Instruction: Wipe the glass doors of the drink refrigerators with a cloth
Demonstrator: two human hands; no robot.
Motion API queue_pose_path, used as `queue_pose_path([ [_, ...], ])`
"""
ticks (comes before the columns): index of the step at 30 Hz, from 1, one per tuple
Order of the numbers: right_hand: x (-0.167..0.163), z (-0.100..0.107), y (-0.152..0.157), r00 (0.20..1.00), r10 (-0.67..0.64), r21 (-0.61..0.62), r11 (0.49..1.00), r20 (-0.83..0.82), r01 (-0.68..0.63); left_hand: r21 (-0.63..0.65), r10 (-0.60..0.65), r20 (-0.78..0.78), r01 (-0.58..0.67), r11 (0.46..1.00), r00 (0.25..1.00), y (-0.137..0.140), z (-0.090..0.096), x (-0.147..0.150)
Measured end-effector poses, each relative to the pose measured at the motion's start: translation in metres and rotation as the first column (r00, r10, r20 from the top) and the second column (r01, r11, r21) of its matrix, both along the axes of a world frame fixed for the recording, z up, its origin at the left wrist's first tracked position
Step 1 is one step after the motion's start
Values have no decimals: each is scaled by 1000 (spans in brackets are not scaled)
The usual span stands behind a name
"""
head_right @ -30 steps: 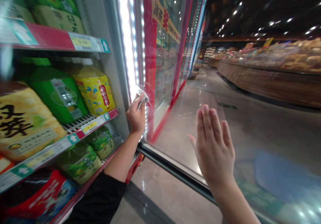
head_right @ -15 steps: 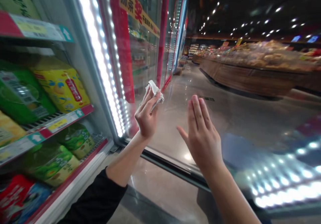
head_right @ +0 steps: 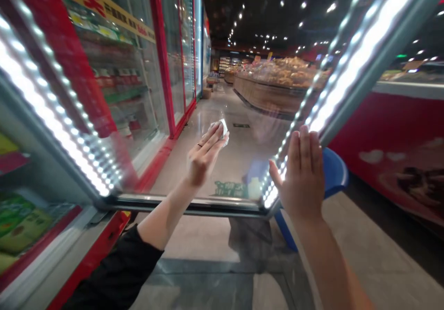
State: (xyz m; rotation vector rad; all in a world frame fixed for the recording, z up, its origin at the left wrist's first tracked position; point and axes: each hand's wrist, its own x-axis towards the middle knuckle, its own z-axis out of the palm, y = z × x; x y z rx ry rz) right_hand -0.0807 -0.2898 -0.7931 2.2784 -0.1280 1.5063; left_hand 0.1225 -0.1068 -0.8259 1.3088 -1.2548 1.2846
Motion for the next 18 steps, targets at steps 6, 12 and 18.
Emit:
queue_pose_path([
  [6, -3, -40, -45, 997, -72, 240, 969, 13, 66, 123, -77, 20, 74, 990, 997, -55, 0, -17],
  [12, 14, -61, -46, 999, 5, 373, 928, -38, 9, 240, -116, 36, 105, 965, 993, -103, 3, -34],
  [18, 18, -64, -45, 999, 31, 470, 882, -9, -24, 363, -138, 91, 96, 927, 986, -145, 9, -50],
])
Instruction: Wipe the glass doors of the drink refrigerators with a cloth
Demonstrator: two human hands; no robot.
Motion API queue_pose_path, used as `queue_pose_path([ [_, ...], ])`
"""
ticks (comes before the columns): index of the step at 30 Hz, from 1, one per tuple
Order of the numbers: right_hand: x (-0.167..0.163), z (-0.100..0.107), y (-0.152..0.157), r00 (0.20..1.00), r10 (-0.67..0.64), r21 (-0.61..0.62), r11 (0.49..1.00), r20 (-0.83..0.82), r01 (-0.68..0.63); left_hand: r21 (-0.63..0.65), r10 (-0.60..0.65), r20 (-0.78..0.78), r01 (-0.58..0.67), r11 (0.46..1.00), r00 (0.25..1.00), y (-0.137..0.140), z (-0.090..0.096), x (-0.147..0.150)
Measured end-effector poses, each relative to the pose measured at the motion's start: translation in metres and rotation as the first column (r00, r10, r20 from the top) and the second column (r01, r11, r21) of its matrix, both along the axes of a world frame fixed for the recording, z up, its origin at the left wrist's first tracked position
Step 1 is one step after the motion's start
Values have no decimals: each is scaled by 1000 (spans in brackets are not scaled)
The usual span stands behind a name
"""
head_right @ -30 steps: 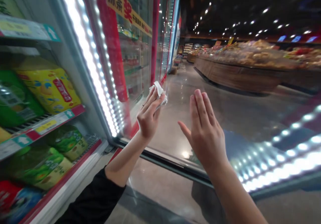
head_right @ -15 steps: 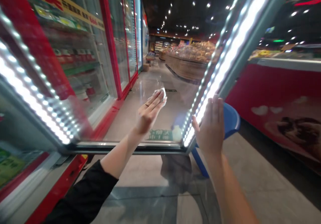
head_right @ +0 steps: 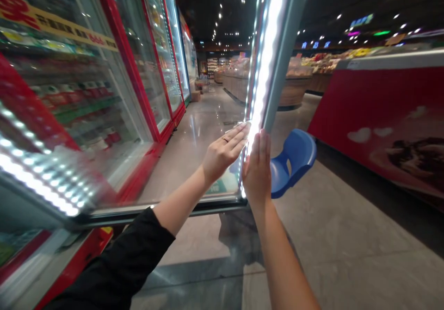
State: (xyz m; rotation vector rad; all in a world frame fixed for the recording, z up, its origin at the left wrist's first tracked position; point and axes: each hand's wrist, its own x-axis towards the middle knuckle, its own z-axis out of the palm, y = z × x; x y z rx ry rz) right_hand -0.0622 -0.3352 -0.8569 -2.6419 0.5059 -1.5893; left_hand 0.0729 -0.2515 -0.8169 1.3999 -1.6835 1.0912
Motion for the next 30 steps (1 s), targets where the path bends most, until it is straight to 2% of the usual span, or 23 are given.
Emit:
queue_pose_path([
  [3, -2, 0, 0, 1000, -4, 12, 1000, -4, 4, -2, -22, 0, 22, 1000, 1000, 1, -1, 1],
  [6, -4, 1, 1, 1000, -9, 9, 1000, -29, 10, 47, -39, 49, 37, 998, 998, 17, -7, 6],
  [11, -7, 3, 2, 996, -65, 31, 997, -67, 67, 142, 31, 215, -62, 988, 976, 32, -8, 11],
  [14, -6, 1, 0, 995, -98, 24, 995, -18, 98, 101, 62, 277, -93, 991, 959, 26, -9, 5],
  [18, 2, -12, -8, 994, 1, -34, 999, 106, 2, 29, 121, 297, -135, 990, 947, 21, -21, -1],
  [22, 11, -24, -15, 976, 91, -20, 996, 199, -88, 106, 56, 390, -105, 989, 919, 27, -20, 6],
  [25, 14, -26, -14, 975, 90, -7, 996, 203, -90, 60, 63, 354, -90, 994, 933, 37, -17, 12],
  [27, 13, -24, -13, 976, 75, -22, 997, 206, -72, 14, 87, 327, -97, 995, 941, 43, -24, 11],
  [30, 13, -23, -12, 978, 66, -50, 997, 197, -57, 50, 76, 338, -98, 994, 938, 40, -38, 6],
])
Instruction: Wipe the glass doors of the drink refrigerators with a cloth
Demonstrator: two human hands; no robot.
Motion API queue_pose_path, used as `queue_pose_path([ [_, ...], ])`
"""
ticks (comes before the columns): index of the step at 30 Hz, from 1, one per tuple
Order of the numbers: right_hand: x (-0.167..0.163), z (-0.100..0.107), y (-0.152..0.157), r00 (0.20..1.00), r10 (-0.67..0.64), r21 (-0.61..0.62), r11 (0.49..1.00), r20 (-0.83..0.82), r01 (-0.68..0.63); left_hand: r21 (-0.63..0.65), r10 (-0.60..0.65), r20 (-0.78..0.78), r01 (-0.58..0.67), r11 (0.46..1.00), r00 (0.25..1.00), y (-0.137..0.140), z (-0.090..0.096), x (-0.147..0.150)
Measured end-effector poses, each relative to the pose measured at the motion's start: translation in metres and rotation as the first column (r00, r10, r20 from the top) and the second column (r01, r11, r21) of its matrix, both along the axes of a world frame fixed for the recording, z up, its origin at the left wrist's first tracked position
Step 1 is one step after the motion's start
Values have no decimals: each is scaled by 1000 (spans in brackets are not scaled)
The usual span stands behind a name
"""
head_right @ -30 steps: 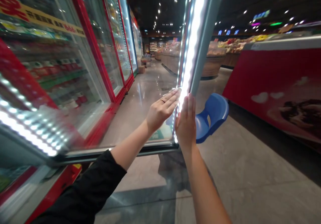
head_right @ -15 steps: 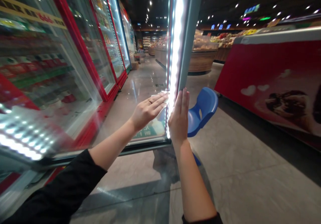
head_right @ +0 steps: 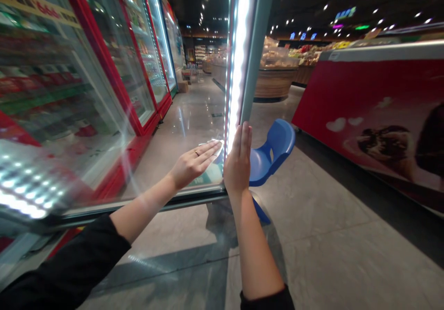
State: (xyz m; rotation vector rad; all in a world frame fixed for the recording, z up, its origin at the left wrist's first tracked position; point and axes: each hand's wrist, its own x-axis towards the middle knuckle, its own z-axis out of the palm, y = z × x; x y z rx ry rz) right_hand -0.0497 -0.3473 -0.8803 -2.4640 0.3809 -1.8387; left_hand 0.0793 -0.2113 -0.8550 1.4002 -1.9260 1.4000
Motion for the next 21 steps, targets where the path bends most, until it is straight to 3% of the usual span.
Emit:
queue_pose_path([
  [4, -2, -1, 0, 1000, -12, -25, 1000, -5, 12, 74, -45, -15, 46, 996, 999, -11, 1, 3],
  [8, -3, -3, 3, 998, -45, -19, 999, -50, 44, 12, -58, -65, 59, 998, 996, 3, 10, 12],
  [11, -2, -5, 7, 995, -54, -34, 998, -82, 52, -29, -47, -119, 44, 999, 992, 16, 3, 12],
  [14, 1, -7, 9, 995, -40, -19, 999, -89, 38, 0, -49, -95, 49, 999, 994, 9, -1, 8],
  [18, 1, -8, 9, 995, 2, 32, 999, -96, 1, -20, -54, 2, 54, 998, 999, -10, 16, 8],
  [21, 0, -7, 8, 995, 7, 26, 1000, -100, -5, -65, -35, -33, 33, 997, 999, -1, 25, 12],
])
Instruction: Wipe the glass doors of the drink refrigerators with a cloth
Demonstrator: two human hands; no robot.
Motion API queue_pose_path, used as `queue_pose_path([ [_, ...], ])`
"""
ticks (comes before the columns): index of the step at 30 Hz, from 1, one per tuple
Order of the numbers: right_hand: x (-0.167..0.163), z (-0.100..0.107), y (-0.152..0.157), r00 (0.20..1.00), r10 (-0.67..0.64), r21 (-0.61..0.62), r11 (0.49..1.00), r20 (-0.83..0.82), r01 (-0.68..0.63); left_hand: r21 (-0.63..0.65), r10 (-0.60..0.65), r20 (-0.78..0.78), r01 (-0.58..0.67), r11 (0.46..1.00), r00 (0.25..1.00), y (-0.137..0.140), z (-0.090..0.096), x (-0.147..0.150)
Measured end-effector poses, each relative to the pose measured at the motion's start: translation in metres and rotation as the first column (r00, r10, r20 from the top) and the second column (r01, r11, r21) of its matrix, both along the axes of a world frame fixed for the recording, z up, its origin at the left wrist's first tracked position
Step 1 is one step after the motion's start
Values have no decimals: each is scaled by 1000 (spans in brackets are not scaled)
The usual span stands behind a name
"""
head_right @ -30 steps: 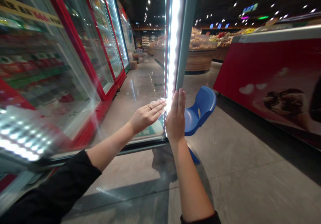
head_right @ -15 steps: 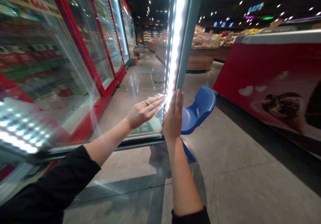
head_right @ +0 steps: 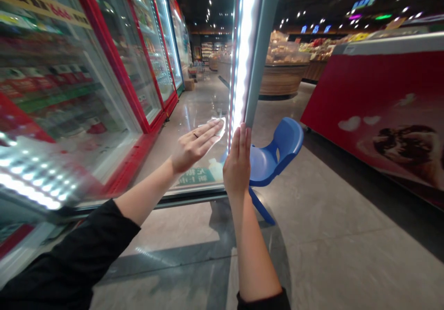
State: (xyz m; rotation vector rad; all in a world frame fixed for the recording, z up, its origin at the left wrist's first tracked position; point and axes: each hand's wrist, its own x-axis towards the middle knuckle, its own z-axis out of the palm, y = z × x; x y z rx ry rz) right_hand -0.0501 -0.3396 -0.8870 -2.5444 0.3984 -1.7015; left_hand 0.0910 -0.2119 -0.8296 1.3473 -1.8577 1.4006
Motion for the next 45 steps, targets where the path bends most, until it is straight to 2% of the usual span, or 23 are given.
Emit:
queue_pose_path([
  [4, 1, 0, 1, 1000, -17, -30, 999, 19, 17, 12, 31, -86, -30, 999, 996, 25, -10, 2],
  [6, 4, -2, 4, 1000, -22, -32, 999, 5, 22, 36, 35, -53, -34, 999, 998, 27, -13, 2],
  [9, 10, -8, 10, 999, -8, -33, 999, -37, 7, 78, 10, 19, -11, 997, 1000, 20, -3, 5],
  [11, 13, -12, 13, 998, -9, -21, 1000, -54, 8, 91, 0, -6, 1, 996, 1000, 21, 7, 10],
  [13, 17, -15, 17, 998, -18, -5, 1000, -52, 17, 64, 16, -62, -12, 998, 998, 31, 13, 15],
  [15, 19, -17, 20, 999, -16, -6, 1000, -33, 15, 17, 47, -94, -45, 999, 995, 47, 9, 18],
  [17, 22, -19, 24, 1000, 0, -21, 1000, -19, -1, 3, 58, -81, -58, 998, 995, 61, 0, 20],
  [19, 25, -20, 28, 1000, 14, -23, 1000, -19, -14, 41, 40, -42, -38, 998, 998, 65, -8, 21],
  [21, 28, -22, 32, 999, 24, -13, 1000, -24, -24, 99, 11, 7, -11, 995, 1000, 61, -7, 23],
  [23, 31, -23, 35, 999, 34, -16, 999, -33, -35, 129, -5, 43, -1, 992, 999, 56, 1, 26],
  [27, 37, -23, 43, 995, 63, -22, 998, -74, -65, 42, 24, 17, -24, 999, 1000, 63, 15, 31],
  [30, 39, -21, 49, 992, 90, -2, 996, -91, -90, -29, 74, -71, -76, 997, 995, 79, 6, 30],
  [34, 42, -20, 56, 990, 129, -29, 991, -65, -131, 2, 81, -90, -81, 997, 993, 81, -7, 23],
  [38, 48, -23, 61, 993, 108, -46, 993, -40, -110, 63, 38, -59, -34, 997, 998, 70, 9, 28],
  [41, 52, -24, 66, 992, 113, -38, 993, -51, -115, -22, 53, -110, -56, 998, 993, 80, 17, 37],
  [45, 59, -24, 73, 988, 141, -55, 988, -57, -144, -83, 91, -176, -107, 991, 980, 107, -5, 40],
])
